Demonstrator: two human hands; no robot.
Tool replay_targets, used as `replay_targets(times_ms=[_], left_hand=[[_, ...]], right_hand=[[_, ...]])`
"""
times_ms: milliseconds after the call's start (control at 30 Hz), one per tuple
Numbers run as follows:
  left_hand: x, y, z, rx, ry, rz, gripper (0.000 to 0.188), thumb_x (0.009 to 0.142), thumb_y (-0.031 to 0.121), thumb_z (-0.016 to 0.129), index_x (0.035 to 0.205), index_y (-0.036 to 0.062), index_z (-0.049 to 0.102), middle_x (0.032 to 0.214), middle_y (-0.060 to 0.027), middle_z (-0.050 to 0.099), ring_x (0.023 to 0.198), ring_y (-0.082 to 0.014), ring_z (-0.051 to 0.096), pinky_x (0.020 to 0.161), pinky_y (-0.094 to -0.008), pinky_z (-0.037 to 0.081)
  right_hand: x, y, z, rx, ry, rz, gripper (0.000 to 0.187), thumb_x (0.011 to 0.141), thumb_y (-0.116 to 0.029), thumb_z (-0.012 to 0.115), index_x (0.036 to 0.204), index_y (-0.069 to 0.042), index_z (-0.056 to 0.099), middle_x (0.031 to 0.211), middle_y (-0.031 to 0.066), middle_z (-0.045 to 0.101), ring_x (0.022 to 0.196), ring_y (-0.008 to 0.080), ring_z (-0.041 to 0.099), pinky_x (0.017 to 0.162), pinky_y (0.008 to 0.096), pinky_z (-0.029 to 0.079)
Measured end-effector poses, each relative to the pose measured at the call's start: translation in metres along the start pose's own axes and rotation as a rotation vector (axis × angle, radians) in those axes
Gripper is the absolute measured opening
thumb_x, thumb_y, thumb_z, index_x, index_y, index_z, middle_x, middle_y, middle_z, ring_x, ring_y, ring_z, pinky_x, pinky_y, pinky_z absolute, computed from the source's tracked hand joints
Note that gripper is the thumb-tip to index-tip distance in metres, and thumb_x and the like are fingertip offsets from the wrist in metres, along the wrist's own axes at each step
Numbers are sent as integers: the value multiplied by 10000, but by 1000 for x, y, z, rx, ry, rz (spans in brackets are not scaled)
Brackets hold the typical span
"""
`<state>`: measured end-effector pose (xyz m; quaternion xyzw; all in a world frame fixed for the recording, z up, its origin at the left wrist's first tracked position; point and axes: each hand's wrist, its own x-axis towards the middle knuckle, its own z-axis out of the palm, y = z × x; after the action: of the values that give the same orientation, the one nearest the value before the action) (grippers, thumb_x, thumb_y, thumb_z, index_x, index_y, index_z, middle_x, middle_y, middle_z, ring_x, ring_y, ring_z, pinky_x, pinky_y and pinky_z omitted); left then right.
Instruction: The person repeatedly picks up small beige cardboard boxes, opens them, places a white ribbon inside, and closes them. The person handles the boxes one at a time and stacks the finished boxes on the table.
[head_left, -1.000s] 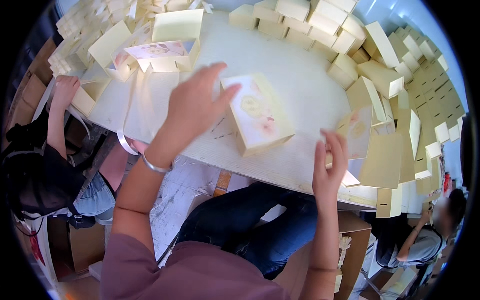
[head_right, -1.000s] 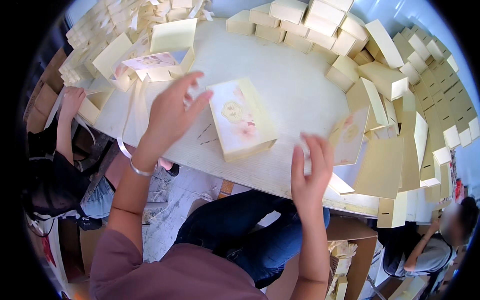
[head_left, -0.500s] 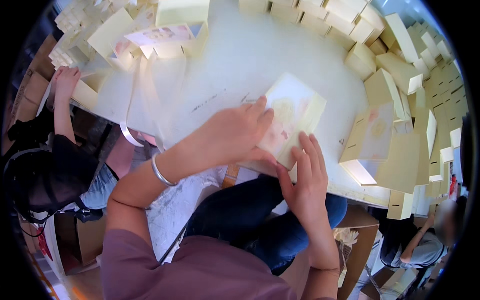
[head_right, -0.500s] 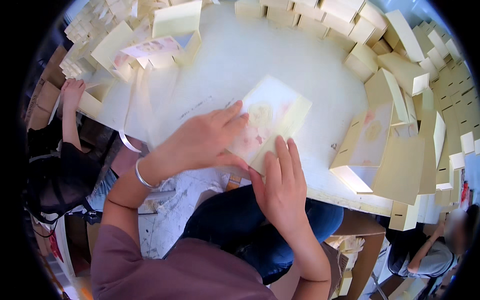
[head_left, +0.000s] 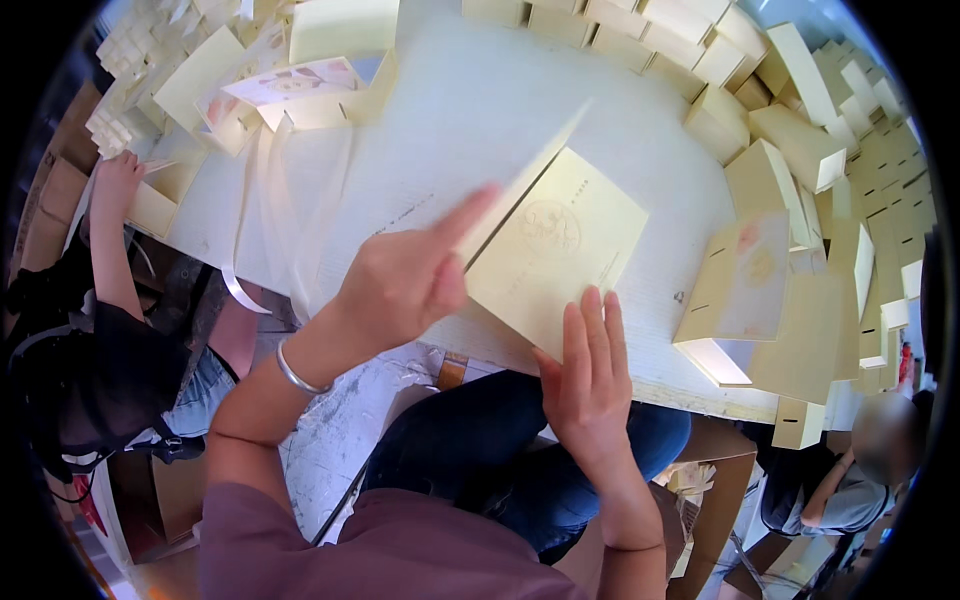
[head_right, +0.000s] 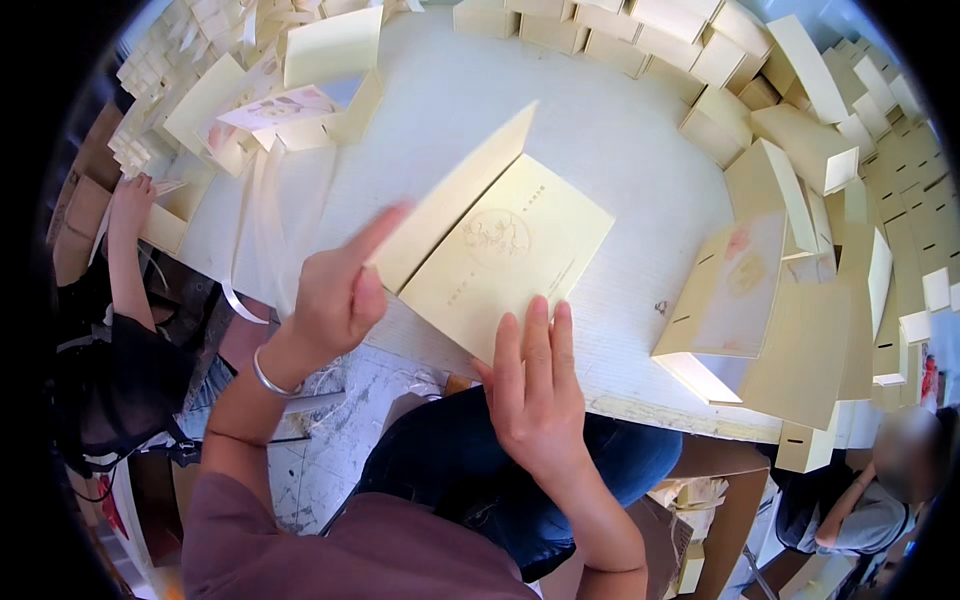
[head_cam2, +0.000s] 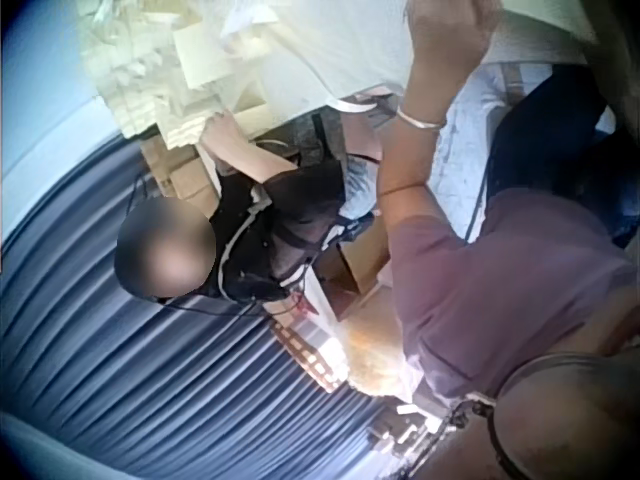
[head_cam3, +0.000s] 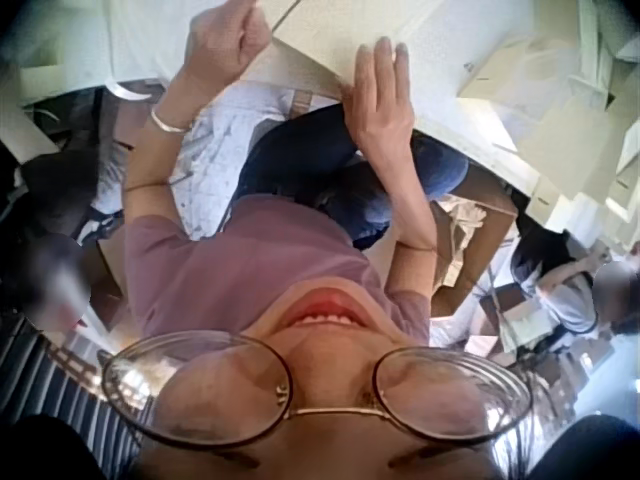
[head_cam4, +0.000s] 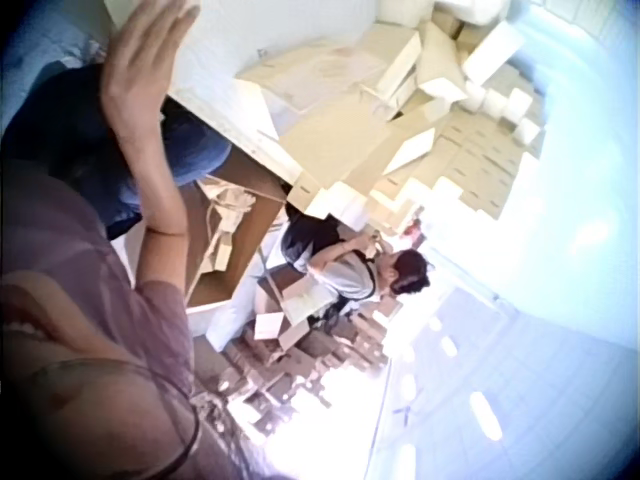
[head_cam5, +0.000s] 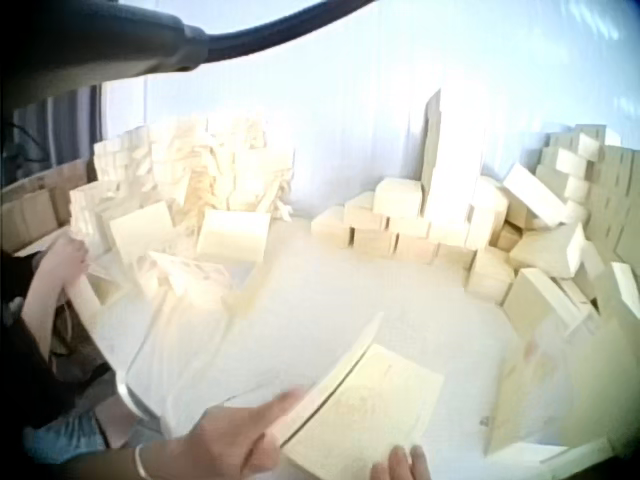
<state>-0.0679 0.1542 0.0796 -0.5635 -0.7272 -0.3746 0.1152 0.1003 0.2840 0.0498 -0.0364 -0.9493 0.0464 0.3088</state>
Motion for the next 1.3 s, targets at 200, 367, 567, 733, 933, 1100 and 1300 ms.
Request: replay_targets(times_ms=[200,367,567,733,933,1100,1300], left_hand=[[-13,20,8,-444,200,-392,548,772,0,429,1292,-22,258,638,-105,570,555,-145,578,602,-263,505],[-30,25,17,-738,198,-408,365,808,-8,373,1172,-31,350,843,-171,601,646,-196,627,587,-262,519],[-45,22,40,-1260,406,-721,130,834,16,312,921,9,408,729,-201,594,601,-217,616,544,-292,525],[-40,20,35,-1055,324,-635,122,819,58,365,922,33,425,716,-164,589,612,-205,606,523,-276,503],[-34,20,21,-586,257,-318,377,766,65,559,1114,-11,433,728,-82,567,623,-112,556,542,-203,433],[-27,20,18,-484,345,-96,472,732,85,603,1145,-37,409,622,-31,459,508,-68,398,478,-192,345],[-44,35,8,-635,533,-34,374,708,-9,557,1052,-66,425,631,-54,501,472,-83,422,459,-195,337]], right_hand=[[-13,2,-6,269,-50,286,439,782,-43,534,1161,116,381,1114,304,471,933,397,548,746,380,483],[-17,5,-4,620,322,659,566,811,20,431,1286,68,127,1075,245,494,828,240,594,680,315,496],[-10,21,-14,1094,570,952,462,813,0,376,1244,8,209,1003,199,510,761,227,609,626,338,551],[-12,46,-30,1384,375,1093,374,844,-98,434,1165,14,278,830,206,568,645,264,620,561,318,539],[-2,39,-105,313,681,606,241,838,-75,470,1052,35,460,580,49,509,517,85,457,583,225,405],[77,4,-97,58,-58,116,197,805,-121,547,883,60,537,730,119,551,668,176,551,625,265,430],[113,41,-3,-504,-633,-200,99,727,-126,583,721,-27,592,759,103,559,840,243,523,719,340,422]])
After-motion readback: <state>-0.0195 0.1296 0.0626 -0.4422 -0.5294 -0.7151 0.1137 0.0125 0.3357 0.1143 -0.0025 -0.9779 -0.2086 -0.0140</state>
